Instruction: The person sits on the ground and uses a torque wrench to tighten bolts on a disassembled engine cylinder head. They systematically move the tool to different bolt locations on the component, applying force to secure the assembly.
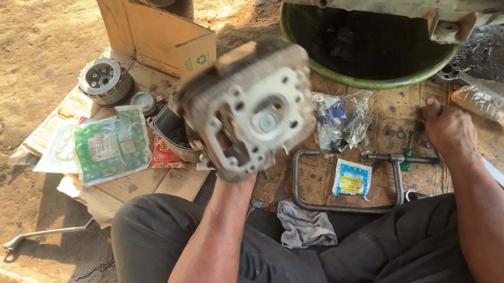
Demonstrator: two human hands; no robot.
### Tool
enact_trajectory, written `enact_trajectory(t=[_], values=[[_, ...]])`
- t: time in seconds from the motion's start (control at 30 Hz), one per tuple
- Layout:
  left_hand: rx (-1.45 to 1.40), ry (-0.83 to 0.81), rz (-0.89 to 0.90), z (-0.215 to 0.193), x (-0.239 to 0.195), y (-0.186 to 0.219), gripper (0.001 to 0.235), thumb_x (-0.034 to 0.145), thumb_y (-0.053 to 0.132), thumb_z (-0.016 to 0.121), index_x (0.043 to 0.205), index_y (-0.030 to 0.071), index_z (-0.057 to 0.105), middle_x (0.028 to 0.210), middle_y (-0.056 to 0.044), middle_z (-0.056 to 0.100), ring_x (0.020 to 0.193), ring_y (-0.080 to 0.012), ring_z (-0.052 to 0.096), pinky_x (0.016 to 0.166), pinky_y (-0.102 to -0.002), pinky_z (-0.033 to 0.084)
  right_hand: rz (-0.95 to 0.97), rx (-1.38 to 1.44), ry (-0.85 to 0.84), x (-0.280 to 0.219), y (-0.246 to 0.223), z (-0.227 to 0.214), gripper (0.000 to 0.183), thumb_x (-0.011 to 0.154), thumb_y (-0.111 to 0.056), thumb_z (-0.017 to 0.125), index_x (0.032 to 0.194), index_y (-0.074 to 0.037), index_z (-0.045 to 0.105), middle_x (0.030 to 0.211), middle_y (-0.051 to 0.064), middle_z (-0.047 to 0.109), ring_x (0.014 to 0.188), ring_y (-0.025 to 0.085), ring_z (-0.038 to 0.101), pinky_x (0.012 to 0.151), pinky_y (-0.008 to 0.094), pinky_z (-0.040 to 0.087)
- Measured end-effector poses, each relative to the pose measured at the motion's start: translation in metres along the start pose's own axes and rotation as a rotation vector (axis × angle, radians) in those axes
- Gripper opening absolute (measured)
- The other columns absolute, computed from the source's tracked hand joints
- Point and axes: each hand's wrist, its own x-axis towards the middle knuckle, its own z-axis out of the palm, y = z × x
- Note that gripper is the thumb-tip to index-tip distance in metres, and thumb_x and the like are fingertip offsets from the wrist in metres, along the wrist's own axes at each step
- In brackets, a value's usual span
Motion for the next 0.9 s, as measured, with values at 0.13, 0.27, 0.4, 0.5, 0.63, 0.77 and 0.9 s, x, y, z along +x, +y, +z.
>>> enact_trajectory(t=[0.13, 0.27, 0.4, 0.5, 0.63, 0.77, 0.9], values=[[-0.037, 0.030, 0.058, -0.006, 0.009, -0.003, 0.059, 0.106, 0.052, 0.067, 0.137, 0.002, 0.059, 0.122, -0.016, 0.065, 0.111, -0.0267, 0.063, 0.096, -0.042, 0.055, 0.017, 0.006, -0.075, -0.006, -0.004, -0.007, 0.054, 0.108, -0.053, 0.046, 0.117, -0.010, 0.077, 0.112, 0.028, 0.072, 0.103, 0.046, 0.069, 0.090, 0.055, 0.053], [-0.024, 0.068, 0.093, -0.023, 0.018, 0.002, 0.056, 0.106, 0.050, 0.069, 0.135, 0.002, 0.061, 0.118, -0.014, 0.065, 0.107, -0.0260, 0.062, 0.093, -0.042, 0.054, 0.026, -0.041, -0.160, -0.026, -0.028, -0.029, 0.048, 0.110, -0.049, 0.046, 0.130, -0.015, 0.073, 0.115, 0.021, 0.076, 0.103, 0.040, 0.072, 0.090, 0.051, 0.056], [0.045, 0.157, 0.210, -0.045, 0.023, 0.018, 0.052, 0.106, 0.047, 0.071, 0.132, 0.002, 0.062, 0.114, -0.013, 0.065, 0.103, -0.0254, 0.061, 0.090, -0.041, 0.054, -0.271, 0.078, -0.248, -0.050, -0.064, -0.051, 0.049, 0.105, -0.021, 0.044, 0.153, -0.015, 0.050, 0.127, 0.018, 0.070, 0.111, 0.035, 0.069, 0.096, 0.048, 0.055], [0.367, 0.233, 0.382, -0.044, 0.022, 0.032, 0.050, 0.106, 0.045, 0.072, 0.130, 0.002, 0.064, 0.111, -0.012, 0.065, 0.101, -0.0249, 0.060, 0.088, -0.041, 0.053, -0.280, 0.347, -0.451, -0.087, -0.102, -0.065, 0.073, 0.091, -0.037, 0.064, 0.157, -0.020, 0.036, 0.140, 0.010, 0.062, 0.122, 0.032, 0.064, 0.099, 0.049, 0.055], [1.156, 0.386, 0.551, -0.001, 0.014, 0.017, 0.052, 0.095, 0.048, 0.078, 0.121, 0.004, 0.066, 0.111, -0.010, 0.068, 0.105, -0.0261, 0.065, 0.092, -0.042, 0.055, -0.332, 1.132, -1.046, -0.163, -0.166, -0.022, 0.082, 0.100, -0.064, 0.027, 0.151, -0.003, 0.046, 0.148, 0.018, 0.060, 0.136, 0.034, 0.057, 0.121, 0.051, 0.030], [1.670, 0.564, 0.253, 0.048, -0.006, -0.002, 0.067, 0.076, 0.059, 0.081, 0.122, 0.015, 0.064, 0.112, -0.006, 0.071, 0.105, -0.0219, 0.071, 0.092, -0.040, 0.056, -0.218, 1.755, -0.835, -0.199, -0.201, 0.020, 0.069, 0.104, -0.051, 0.052, 0.152, -0.003, 0.041, 0.147, 0.012, 0.055, 0.137, 0.032, 0.051, 0.117, 0.051, 0.041], [1.805, 0.541, 0.292, 0.068, -0.015, -0.011, 0.070, 0.073, 0.058, 0.087, 0.124, 0.015, 0.062, 0.123, -0.011, 0.064, 0.112, -0.0301, 0.068, 0.090, -0.047, 0.055, 0.101, 1.679, -0.738, -0.174, -0.196, 0.032, 0.060, 0.101, -0.040, 0.058, 0.146, -0.003, 0.044, 0.134, 0.014, 0.064, 0.126, 0.033, 0.061, 0.102, 0.047, 0.055]])
